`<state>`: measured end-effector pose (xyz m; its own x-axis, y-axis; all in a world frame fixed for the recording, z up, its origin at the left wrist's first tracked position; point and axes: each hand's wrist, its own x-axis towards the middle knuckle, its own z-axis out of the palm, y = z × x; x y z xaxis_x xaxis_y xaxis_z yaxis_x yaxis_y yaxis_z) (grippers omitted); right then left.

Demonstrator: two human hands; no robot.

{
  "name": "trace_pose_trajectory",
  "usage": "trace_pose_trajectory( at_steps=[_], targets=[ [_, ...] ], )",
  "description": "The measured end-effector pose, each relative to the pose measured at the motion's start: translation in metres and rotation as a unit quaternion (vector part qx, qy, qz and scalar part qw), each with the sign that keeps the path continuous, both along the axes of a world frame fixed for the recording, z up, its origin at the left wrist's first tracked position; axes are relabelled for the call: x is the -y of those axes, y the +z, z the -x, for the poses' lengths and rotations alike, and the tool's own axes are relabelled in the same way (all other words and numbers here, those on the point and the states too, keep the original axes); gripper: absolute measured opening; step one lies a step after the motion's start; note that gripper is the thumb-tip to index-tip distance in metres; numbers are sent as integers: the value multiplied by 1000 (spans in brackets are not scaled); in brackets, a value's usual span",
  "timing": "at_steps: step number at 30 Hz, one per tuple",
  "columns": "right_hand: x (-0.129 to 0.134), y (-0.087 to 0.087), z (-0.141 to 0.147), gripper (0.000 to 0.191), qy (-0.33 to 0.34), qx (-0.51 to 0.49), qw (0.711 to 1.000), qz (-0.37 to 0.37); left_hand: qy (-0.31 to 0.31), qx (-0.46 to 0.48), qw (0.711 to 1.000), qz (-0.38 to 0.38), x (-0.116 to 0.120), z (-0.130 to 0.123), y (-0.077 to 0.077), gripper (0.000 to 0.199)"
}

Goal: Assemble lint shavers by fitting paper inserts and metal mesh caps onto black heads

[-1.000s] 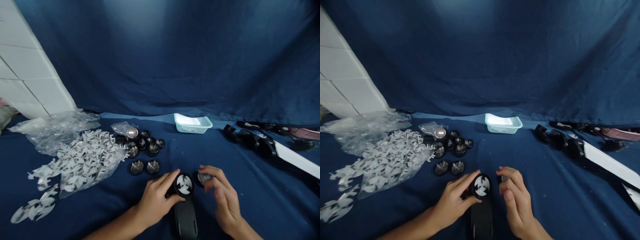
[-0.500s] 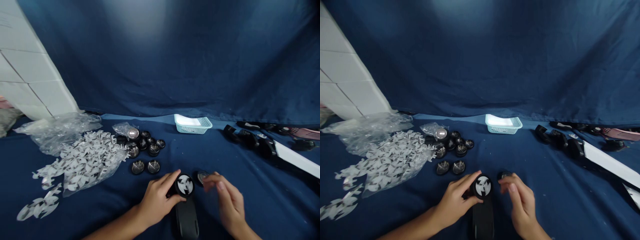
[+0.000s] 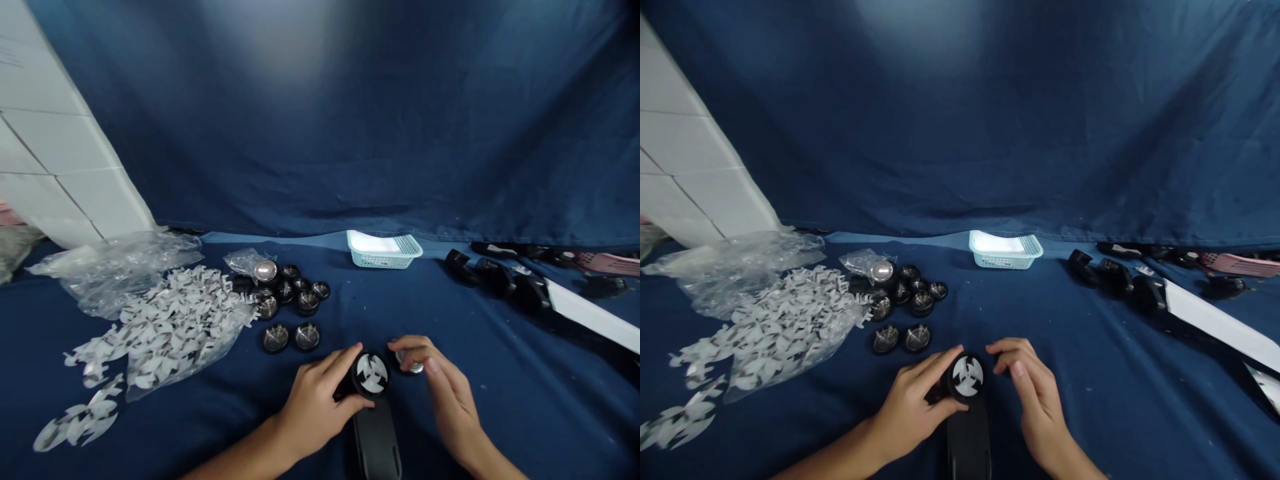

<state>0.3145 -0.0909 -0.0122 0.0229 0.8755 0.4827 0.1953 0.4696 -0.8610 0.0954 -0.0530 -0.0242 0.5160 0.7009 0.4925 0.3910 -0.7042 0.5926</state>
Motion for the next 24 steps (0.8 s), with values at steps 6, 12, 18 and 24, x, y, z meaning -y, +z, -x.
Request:
trace_pose_trajectory(
  at_steps=[6, 12, 18, 24],
  targets=[
    [2, 3, 5, 32, 32, 50, 998, 14, -3, -3, 1000, 7, 1, 0, 1, 73],
    [2, 1, 3, 35, 12, 57, 998, 16, -2, 1, 1000, 1, 0, 0, 0, 74],
    [2, 0, 1, 32, 24, 66, 997, 24, -2, 3, 1000, 6, 1, 0, 1, 74],
    [1, 1, 1, 30, 35, 77, 996, 19, -4, -1, 1000, 9, 1, 0, 1, 75]
  ],
)
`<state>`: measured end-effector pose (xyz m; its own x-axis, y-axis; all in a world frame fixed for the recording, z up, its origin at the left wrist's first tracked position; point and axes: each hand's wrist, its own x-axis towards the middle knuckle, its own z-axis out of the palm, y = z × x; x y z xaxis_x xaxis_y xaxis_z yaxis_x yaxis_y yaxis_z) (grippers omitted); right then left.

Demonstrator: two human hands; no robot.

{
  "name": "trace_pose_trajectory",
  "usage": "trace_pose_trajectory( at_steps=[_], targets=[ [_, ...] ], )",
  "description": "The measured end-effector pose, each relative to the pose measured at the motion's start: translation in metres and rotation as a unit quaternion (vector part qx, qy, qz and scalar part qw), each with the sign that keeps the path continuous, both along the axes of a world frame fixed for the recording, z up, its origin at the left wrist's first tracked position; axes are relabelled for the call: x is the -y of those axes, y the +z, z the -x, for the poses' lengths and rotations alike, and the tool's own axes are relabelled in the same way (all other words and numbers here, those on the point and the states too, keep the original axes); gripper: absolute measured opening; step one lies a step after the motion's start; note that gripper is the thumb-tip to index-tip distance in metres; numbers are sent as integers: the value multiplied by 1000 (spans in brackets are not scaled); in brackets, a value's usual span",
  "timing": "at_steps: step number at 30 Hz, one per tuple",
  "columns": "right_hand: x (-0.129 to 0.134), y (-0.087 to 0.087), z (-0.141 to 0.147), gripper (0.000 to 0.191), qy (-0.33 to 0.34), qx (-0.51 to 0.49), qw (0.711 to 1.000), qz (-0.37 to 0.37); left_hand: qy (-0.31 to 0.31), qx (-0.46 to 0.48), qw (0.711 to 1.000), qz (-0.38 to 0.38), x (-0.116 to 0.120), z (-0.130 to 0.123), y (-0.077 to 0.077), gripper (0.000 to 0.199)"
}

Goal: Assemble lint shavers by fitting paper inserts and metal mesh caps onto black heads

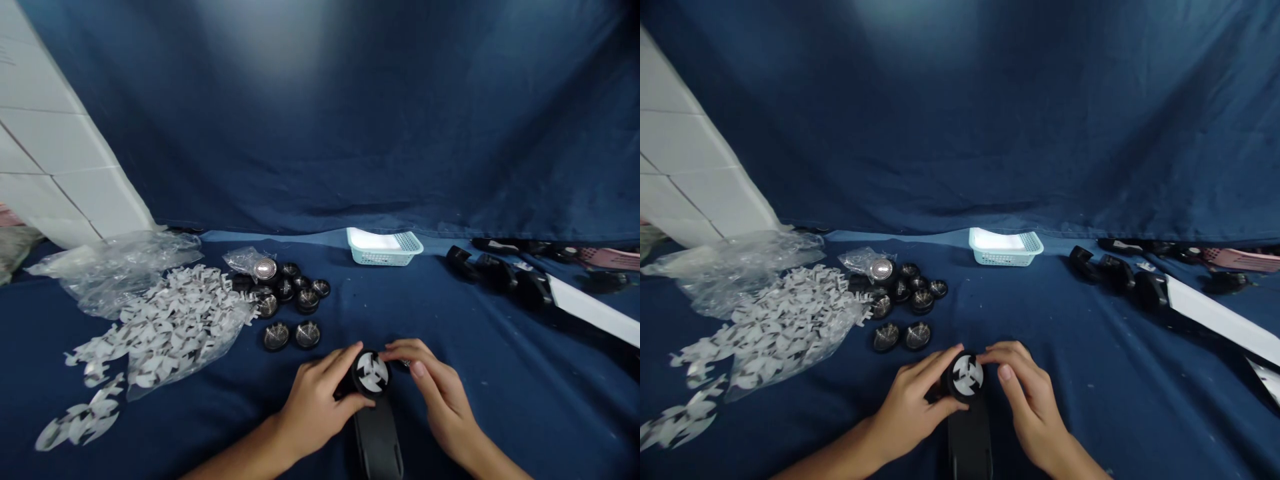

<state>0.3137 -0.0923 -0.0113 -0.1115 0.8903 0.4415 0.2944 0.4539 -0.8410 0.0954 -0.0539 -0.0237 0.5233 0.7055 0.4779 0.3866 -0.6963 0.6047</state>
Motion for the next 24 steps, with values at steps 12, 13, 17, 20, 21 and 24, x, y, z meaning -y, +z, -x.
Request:
trace_pose_trajectory(
  at_steps=[12, 13, 17, 20, 21, 24],
  targets=[
    [-2, 5, -11, 29, 22, 113, 990, -80, -1, 0, 1000, 1, 0, 1, -1, 74],
    [-3, 5, -13, 28, 12, 126, 988, -91, -1, 0, 1000, -2, -1, 1, -1, 74],
    [-11, 6, -23, 25, -68, 248, 963, -87, 0, -3, 1000, -11, -1, 1, -2, 75],
    [-20, 4, -29, 36, -98, 358, 928, -39, 0, -5, 1000, -16, -1, 2, -2, 76],
    [-22, 3, -31, 43, -99, 380, 919, -29, 0, -5, 1000, -16, -1, 2, -1, 75],
    [-28, 0, -37, 50, -103, 413, 905, -18, 0, -4, 1000, -16, -2, 3, 0, 73]
  ],
)
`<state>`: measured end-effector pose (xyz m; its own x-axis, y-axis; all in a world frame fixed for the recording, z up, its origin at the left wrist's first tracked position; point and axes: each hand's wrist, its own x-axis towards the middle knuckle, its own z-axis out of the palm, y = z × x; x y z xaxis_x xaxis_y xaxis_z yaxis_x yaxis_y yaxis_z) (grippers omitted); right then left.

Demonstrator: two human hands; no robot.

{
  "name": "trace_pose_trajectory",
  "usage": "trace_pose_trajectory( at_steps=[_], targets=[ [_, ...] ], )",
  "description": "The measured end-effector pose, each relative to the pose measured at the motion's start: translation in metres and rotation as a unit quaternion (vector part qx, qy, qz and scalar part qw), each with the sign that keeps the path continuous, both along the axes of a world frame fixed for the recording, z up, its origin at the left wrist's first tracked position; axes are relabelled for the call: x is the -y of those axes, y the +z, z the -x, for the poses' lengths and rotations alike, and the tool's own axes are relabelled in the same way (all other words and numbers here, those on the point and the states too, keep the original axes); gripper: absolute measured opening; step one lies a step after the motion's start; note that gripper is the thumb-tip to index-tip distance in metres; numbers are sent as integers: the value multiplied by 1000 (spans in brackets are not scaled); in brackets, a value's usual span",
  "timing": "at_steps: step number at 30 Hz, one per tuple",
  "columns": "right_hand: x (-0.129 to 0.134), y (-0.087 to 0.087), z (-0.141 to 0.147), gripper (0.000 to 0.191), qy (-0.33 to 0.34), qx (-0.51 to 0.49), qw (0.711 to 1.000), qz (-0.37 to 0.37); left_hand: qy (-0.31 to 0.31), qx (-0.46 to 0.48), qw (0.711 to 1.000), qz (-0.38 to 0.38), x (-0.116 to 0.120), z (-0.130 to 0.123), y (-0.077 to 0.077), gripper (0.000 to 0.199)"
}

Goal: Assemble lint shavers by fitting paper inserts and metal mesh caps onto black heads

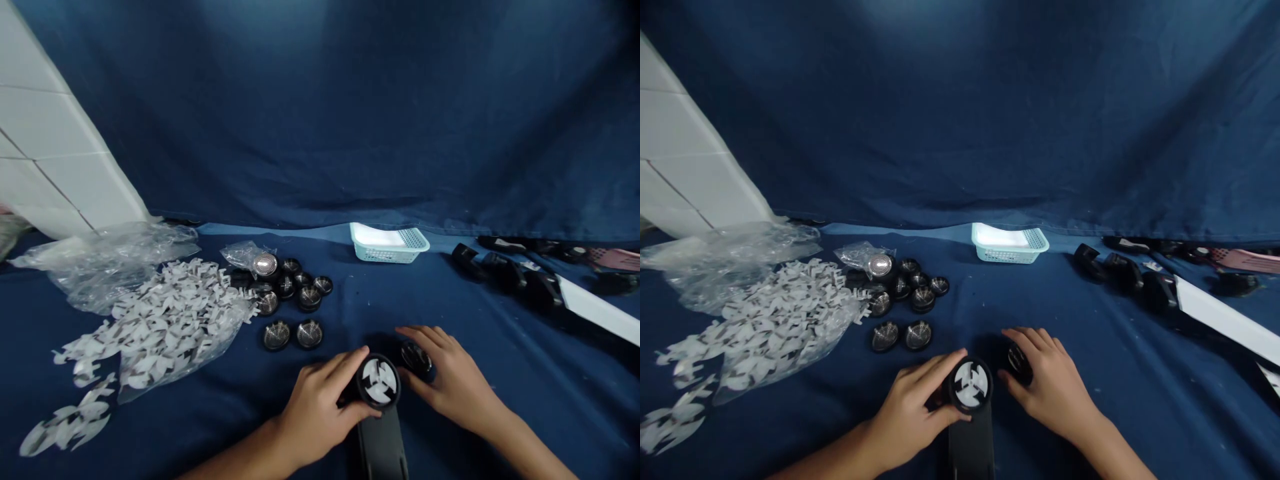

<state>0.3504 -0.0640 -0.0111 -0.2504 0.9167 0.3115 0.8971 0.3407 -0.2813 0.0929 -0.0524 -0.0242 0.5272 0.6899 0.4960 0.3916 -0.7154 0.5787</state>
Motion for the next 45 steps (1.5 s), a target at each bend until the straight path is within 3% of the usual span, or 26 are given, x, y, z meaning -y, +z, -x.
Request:
trace_pose_trajectory(
  at_steps=[5, 11, 15, 20, 26, 30, 33, 37, 45],
  targets=[
    [-4, -5, -8, 41, -1, 42, 999, 12, -7, 9, 1000, -6, 0, 1, 0, 70],
    [-7, -13, -9, 39, 4, 0, 1000, 31, -12, 9, 1000, 12, 0, 1, -1, 74],
    [-7, -7, -4, 38, 16, -89, 996, -23, -18, 18, 999, 43, 0, 0, -2, 76],
    [7, 6, 12, 39, 56, -248, 962, -101, -9, -8, 994, 112, -4, -3, -1, 70],
    [14, 5, 34, 45, 148, -241, 958, -39, -20, -20, 982, 186, -11, -5, 9, 61],
    [12, 0, 44, 47, 172, -214, 961, -42, -34, -12, 978, 206, -11, -5, 13, 60],
    [10, -1, 48, 48, 175, -204, 962, -45, -32, -11, 977, 211, -9, -5, 15, 53],
    [11, -1, 51, 48, 160, -210, 964, 5, -22, -24, 978, 208, -9, -6, 16, 43],
    [15, -8, 61, 53, 137, -325, 932, 81, -12, -54, 979, 196, -7, -3, 9, 62]
  ],
)
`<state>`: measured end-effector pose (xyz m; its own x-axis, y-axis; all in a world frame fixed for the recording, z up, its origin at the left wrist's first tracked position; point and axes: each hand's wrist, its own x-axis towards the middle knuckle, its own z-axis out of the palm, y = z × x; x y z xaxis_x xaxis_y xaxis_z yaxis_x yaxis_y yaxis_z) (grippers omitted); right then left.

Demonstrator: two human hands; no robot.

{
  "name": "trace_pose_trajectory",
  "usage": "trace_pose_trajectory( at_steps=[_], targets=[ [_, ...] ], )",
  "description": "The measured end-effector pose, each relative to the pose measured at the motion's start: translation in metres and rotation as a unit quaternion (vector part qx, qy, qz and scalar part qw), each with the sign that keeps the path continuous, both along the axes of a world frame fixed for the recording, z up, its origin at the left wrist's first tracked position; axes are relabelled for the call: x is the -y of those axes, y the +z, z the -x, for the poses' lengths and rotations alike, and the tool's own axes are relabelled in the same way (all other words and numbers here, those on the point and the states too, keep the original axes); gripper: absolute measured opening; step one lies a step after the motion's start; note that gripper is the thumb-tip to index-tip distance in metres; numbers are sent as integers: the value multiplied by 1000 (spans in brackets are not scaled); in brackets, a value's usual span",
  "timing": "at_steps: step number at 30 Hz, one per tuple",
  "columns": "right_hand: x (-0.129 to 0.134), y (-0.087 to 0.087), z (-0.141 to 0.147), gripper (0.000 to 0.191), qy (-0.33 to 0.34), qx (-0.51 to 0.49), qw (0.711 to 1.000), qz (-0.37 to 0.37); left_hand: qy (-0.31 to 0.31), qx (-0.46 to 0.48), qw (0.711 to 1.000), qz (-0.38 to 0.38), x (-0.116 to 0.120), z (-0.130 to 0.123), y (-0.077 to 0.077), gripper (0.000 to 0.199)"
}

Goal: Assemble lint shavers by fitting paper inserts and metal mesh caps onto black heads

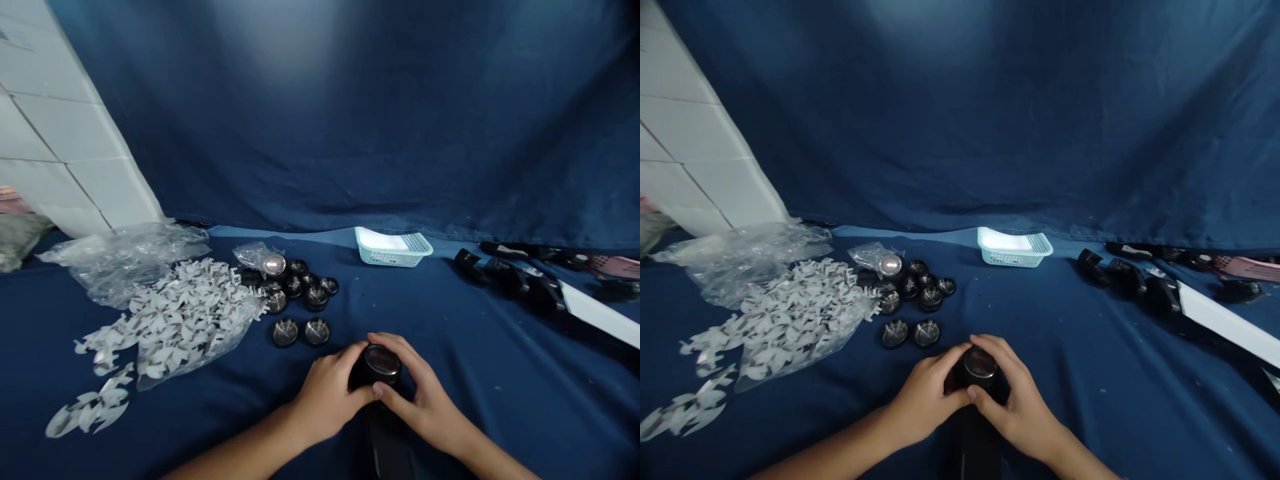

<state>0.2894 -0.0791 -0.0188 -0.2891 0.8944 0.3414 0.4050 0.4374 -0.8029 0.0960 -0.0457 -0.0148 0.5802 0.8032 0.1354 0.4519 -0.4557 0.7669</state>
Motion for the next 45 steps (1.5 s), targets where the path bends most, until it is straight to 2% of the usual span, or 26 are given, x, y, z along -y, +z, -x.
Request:
trace_pose_trajectory(
  at_steps=[3, 7, 12, 14, 15, 17, 19, 20, 22, 23, 25, 27, 29, 32, 34, 42, 45],
  targets=[
    [1, -6, 2, 54, -12, -33, 999, 26, -7, -9, 1000, -8, 1, 1, -3, 73],
    [3, -12, 0, 66, -16, -85, 991, 105, -51, -1, 997, -60, 3, 2, -5, 61],
    [1, -2, -2, 82, 30, -189, 961, 201, -40, 32, 995, -89, 2, 2, -8, 62],
    [2, 3, -1, 84, 42, -279, 925, 255, -32, 54, 991, -116, 3, 4, -9, 60],
    [3, 5, 0, 82, 52, -329, 897, 292, -27, 65, 989, -133, 3, 5, -9, 60],
    [6, 6, 2, 68, 93, -410, 822, 384, -7, 83, 983, -164, 5, 6, -10, 60],
    [9, 4, 5, 55, 157, -444, 746, 471, 18, 95, 977, -188, 9, 8, -9, 60],
    [11, 3, 7, 58, 186, -444, 720, 499, 27, 98, 975, -197, 11, 8, -7, 60],
    [13, 1, 10, 70, 212, -433, 695, 533, 40, 92, 974, -203, 15, 8, -5, 59],
    [13, 1, 10, 73, 202, -431, 696, 537, 44, 82, 975, -201, 16, 7, -3, 60],
    [12, 2, 11, 69, 144, -437, 715, 527, 48, 58, 979, -189, 18, 7, 0, 63],
    [9, 4, 9, 60, 73, -436, 744, 501, 44, 48, 981, -180, 18, 8, 2, 66],
    [8, 5, 6, 57, 30, -416, 776, 472, 42, 56, 981, -180, 18, 9, 2, 63],
    [7, 5, 1, 59, 43, -400, 813, 420, 55, 79, 978, -188, 16, 12, 2, 52],
    [8, 4, -3, 61, 70, -401, 827, 388, 60, 92, 976, -187, 15, 12, 2, 51],
    [7, 1, -7, 65, 71, -389, 834, 385, 63, 61, 980, -180, 15, 14, 6, 58],
    [7, 3, -10, 64, 73, -369, 851, 368, 64, 47, 980, -180, 16, 15, 7, 62]
  ],
)
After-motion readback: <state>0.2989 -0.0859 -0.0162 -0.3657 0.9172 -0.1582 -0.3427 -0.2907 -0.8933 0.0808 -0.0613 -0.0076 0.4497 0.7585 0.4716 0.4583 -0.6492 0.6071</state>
